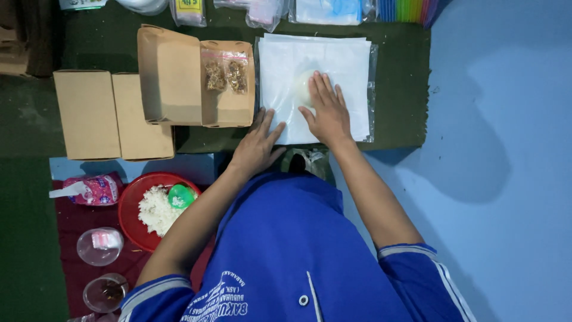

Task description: Portioning rice and toppings into bags and containers, and assembling cardboard meal boxes

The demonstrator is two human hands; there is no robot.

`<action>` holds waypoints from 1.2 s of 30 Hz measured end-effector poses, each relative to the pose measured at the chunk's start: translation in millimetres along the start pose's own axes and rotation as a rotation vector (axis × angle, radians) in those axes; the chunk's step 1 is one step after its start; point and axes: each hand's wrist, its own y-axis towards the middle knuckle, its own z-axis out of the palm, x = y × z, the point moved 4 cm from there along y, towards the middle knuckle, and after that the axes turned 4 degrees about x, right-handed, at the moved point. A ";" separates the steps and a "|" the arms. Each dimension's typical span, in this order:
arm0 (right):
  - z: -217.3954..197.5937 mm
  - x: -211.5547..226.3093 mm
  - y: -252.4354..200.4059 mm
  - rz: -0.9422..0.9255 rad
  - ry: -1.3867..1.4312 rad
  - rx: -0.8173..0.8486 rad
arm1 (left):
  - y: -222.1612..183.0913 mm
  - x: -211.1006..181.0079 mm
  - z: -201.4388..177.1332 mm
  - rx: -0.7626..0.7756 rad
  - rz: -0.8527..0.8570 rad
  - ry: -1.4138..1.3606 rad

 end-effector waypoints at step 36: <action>-34.5 -1.9 -6.2 0.041 0.047 -0.211 | 66.3 -27.1 -40.1 -0.087 -0.169 0.028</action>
